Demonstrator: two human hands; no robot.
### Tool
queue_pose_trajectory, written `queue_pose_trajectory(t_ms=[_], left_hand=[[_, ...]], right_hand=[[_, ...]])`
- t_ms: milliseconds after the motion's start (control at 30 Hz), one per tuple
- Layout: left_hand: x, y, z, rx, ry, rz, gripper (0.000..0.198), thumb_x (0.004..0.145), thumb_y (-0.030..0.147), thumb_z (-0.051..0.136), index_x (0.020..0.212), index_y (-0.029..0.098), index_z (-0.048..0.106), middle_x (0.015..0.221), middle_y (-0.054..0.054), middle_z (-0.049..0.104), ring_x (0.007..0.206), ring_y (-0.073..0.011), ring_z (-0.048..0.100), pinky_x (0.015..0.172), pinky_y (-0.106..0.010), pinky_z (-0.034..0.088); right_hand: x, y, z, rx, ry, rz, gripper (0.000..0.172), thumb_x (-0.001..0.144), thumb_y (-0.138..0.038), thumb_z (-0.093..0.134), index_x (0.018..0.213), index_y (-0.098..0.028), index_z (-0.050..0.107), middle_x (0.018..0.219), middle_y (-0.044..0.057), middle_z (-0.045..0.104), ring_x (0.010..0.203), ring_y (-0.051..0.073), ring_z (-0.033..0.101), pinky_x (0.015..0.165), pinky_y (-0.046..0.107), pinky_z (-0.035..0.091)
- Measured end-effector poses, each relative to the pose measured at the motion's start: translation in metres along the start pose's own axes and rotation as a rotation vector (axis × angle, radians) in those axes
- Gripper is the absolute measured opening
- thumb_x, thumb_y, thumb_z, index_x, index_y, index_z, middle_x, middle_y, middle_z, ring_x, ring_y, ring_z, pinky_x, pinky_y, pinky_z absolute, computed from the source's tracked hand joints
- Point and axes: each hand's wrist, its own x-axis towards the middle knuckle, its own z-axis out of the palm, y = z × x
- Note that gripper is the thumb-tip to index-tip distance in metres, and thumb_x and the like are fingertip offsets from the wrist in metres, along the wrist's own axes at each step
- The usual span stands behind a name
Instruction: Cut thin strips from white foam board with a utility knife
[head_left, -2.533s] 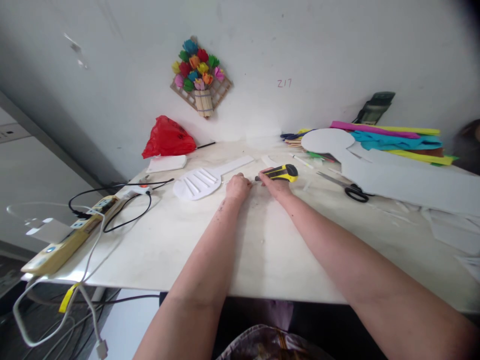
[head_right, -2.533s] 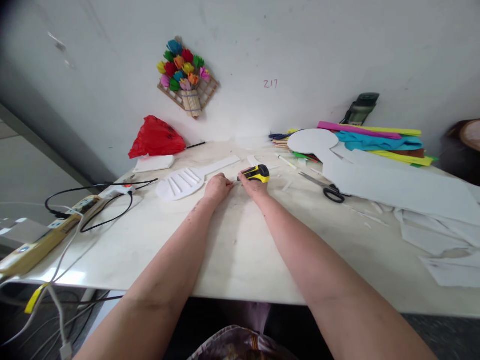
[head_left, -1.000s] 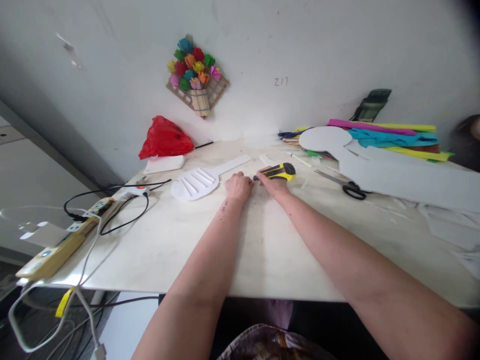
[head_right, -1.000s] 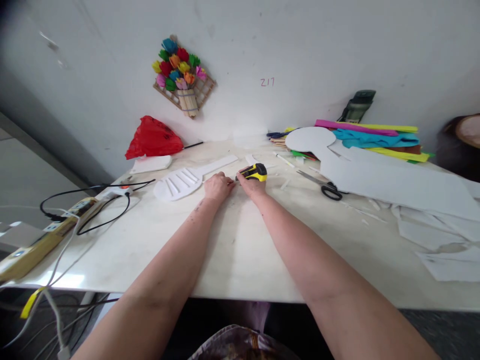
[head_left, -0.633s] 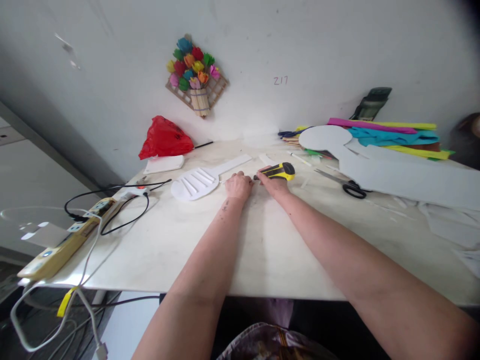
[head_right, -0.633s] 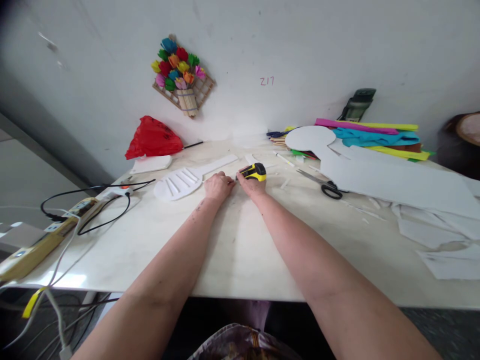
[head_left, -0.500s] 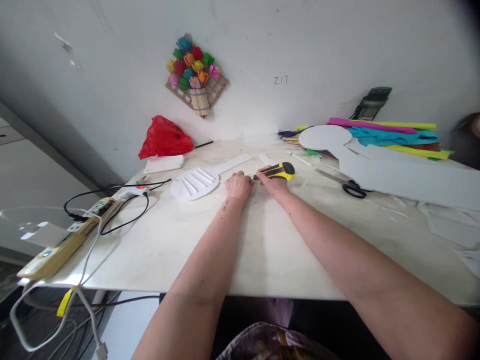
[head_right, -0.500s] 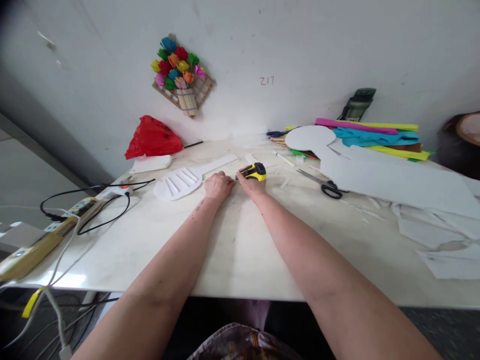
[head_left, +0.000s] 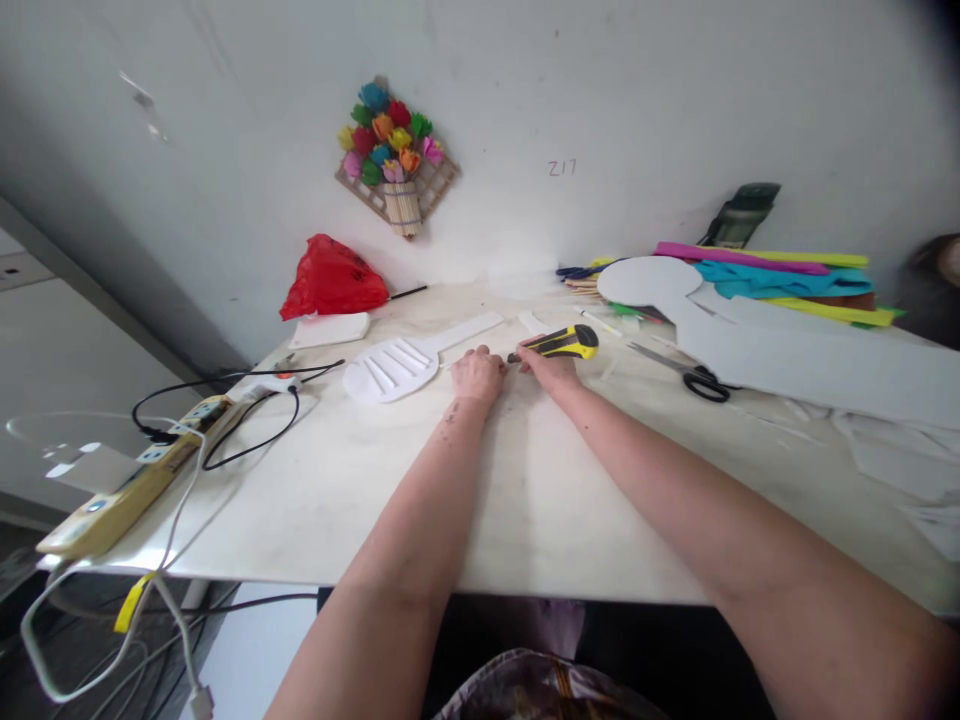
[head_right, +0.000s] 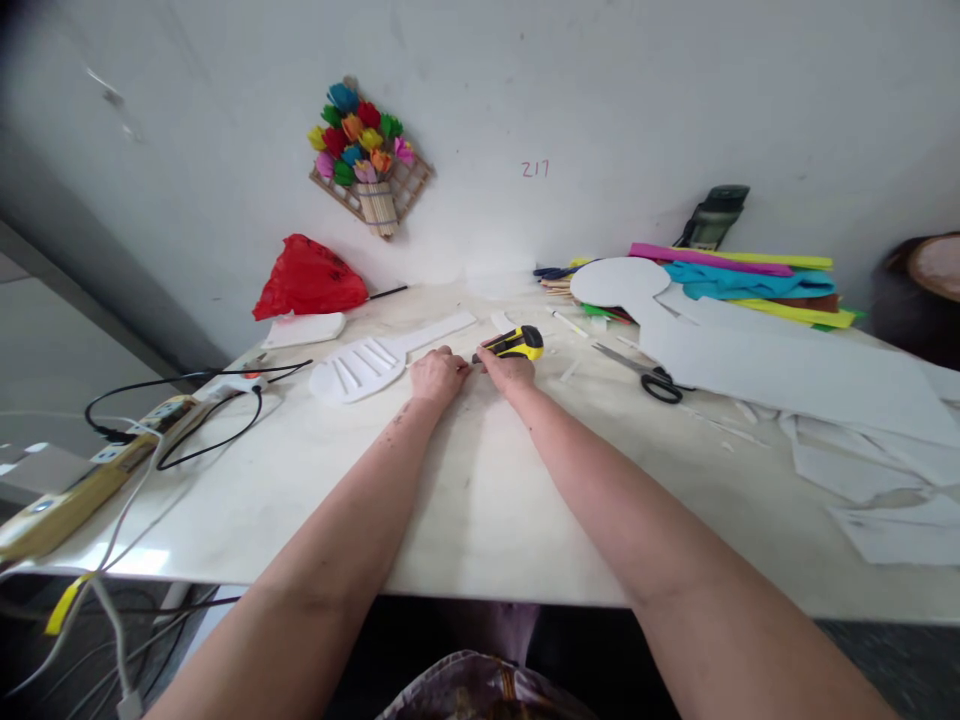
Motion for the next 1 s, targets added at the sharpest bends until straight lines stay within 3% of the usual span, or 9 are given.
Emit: queue_pose_trajectory(t_ms=[267,400,600,800,1000], left_hand=[[0.006,-0.005,0.006,0.015,0.039,-0.013,0.027,0.087,0.035,0.049,0.096,0.026,0.073,0.099,-0.007,0.063,0.098,-0.0237,0.056,0.073,-0.031,0.044],[0.008,-0.006,0.006,0.003,0.033,-0.015,0.027,0.087,0.036,0.049,0.096,0.026,0.072,0.100,-0.007,0.063,0.099,-0.0235,0.056,0.073,-0.031,0.044],[0.007,-0.005,0.005,0.005,0.036,-0.029,0.029,0.087,0.036,0.048,0.095,0.025,0.073,0.099,-0.007,0.063,0.098,-0.0241,0.057,0.073,-0.031,0.044],[0.007,-0.006,0.005,0.018,0.041,-0.008,0.028,0.086,0.036,0.049,0.094,0.025,0.073,0.098,-0.007,0.064,0.097,-0.0239,0.057,0.071,-0.031,0.045],[0.008,-0.006,0.006,0.049,0.055,0.001,0.029,0.087,0.038,0.049,0.094,0.025,0.073,0.098,-0.007,0.064,0.096,-0.0238,0.057,0.071,-0.031,0.045]], right_hand=[[0.013,0.003,0.008,0.097,-0.012,0.073,0.020,0.072,-0.037,0.060,0.080,-0.019,0.066,0.058,-0.001,0.065,0.063,0.015,0.065,0.067,0.026,0.050],[0.001,-0.003,0.000,0.096,-0.066,0.015,0.018,0.075,-0.035,0.059,0.087,-0.022,0.064,0.060,-0.004,0.064,0.063,0.013,0.063,0.070,0.026,0.049],[-0.012,-0.011,-0.007,0.171,-0.146,-0.036,0.015,0.077,-0.026,0.058,0.092,-0.022,0.059,0.079,-0.002,0.066,0.064,0.010,0.060,0.072,0.025,0.048],[-0.013,-0.006,-0.010,0.247,-0.161,-0.015,0.020,0.075,-0.025,0.061,0.094,-0.021,0.057,0.079,0.000,0.065,0.071,0.012,0.061,0.078,0.027,0.047],[-0.009,-0.002,-0.004,0.320,-0.215,-0.092,0.016,0.073,-0.019,0.061,0.089,-0.021,0.057,0.083,0.000,0.063,0.082,0.013,0.061,0.083,0.031,0.046]])
